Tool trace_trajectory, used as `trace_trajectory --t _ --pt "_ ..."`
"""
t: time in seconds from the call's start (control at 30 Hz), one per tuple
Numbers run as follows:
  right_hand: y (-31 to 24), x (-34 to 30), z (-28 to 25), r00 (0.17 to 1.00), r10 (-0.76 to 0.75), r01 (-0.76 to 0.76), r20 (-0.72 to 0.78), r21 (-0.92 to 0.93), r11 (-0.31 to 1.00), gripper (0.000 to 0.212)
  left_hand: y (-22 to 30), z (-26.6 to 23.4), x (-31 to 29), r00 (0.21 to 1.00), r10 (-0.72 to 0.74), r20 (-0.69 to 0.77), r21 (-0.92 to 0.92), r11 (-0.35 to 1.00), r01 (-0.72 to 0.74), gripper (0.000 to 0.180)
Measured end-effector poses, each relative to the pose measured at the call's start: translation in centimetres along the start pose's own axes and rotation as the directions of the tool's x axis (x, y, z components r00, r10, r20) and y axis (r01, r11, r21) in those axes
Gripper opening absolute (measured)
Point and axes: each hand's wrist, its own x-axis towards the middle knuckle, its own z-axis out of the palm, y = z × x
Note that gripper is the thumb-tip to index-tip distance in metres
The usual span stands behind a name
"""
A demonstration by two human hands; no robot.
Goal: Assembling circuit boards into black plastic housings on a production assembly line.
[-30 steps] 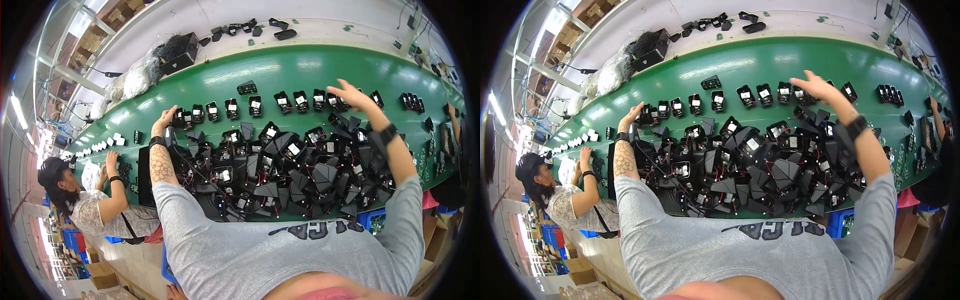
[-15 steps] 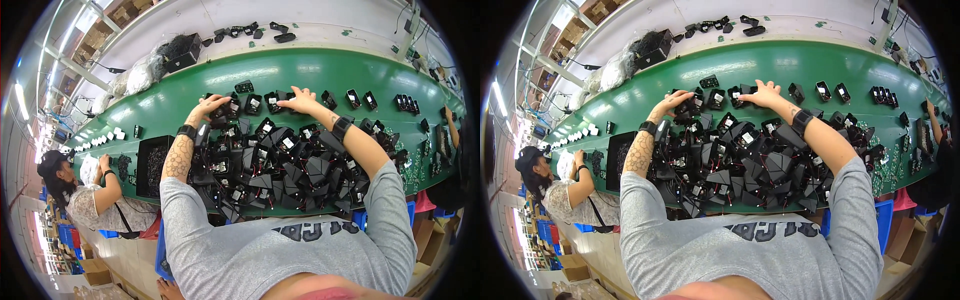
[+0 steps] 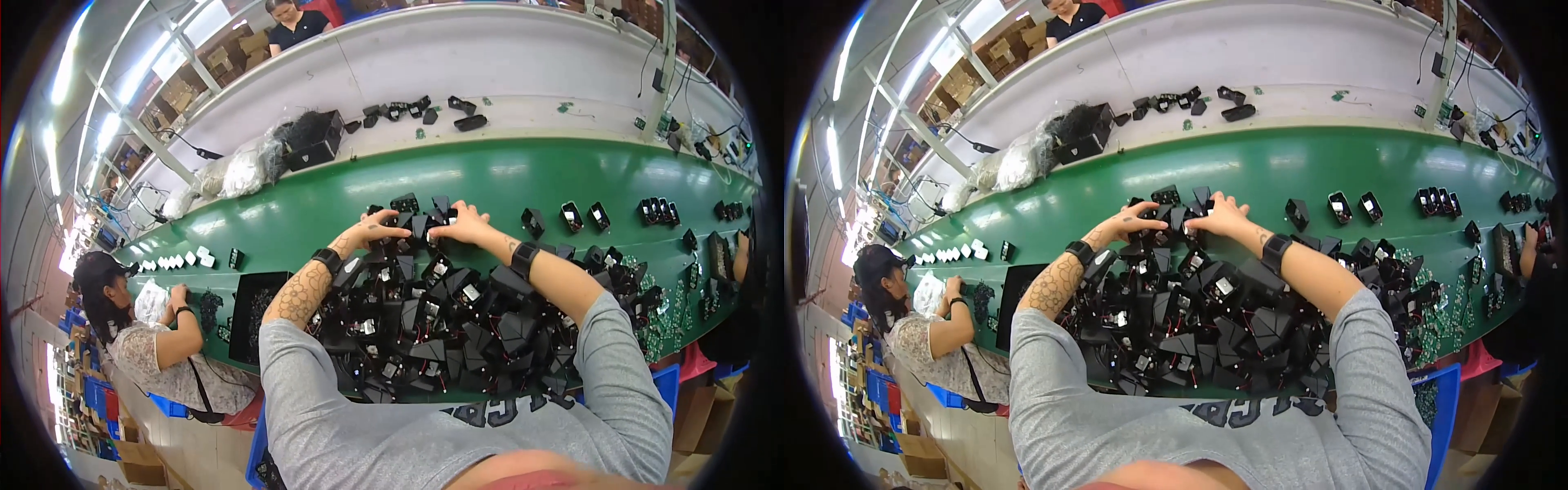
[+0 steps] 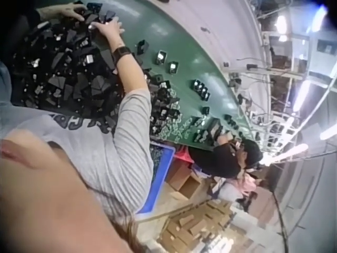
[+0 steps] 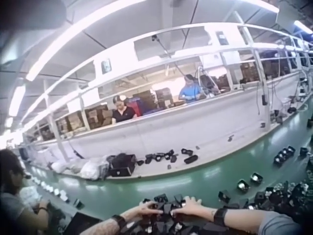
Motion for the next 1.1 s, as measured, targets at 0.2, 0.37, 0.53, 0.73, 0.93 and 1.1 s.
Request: trace_trajectory --t 0.2,0.37,0.53,0.73,0.93,1.1 --pt "-0.7 1.5 -0.6 0.988 -0.146 0.148 -0.054 0.029 0.989 0.120 0.0 1.7 3.5 0.969 0.231 -0.092 -0.005 0.973 -0.232 0.102" --pt "-0.1 3.0 -0.5 0.999 -0.041 0.040 0.001 -0.205 0.978 0.122 2.2 3.0 4.1 0.982 0.182 -0.042 0.125 0.976 -0.176 0.119" --pt "1.6 4.5 0.7 0.972 -0.233 0.234 0.027 -0.117 0.965 0.121 2.4 5.1 5.4 0.918 0.391 -0.072 -0.016 0.919 -0.393 0.121" --pt "1.7 4.6 0.8 0.968 -0.251 0.240 0.019 0.236 0.942 0.120 3.0 5.0 4.5 0.909 0.408 -0.087 -0.076 0.907 -0.414 0.124" --pt "1.1 4.1 0.5 0.985 -0.168 0.156 -0.033 0.576 0.802 0.099 2.9 5.1 5.6 0.837 0.500 -0.223 -0.108 0.841 -0.531 0.110" --pt "0.1 1.6 -1.6 0.981 -0.127 -0.026 0.144 0.755 0.656 0.084 3.8 5.1 3.7 0.740 0.575 -0.349 0.115 0.810 -0.575 0.101"
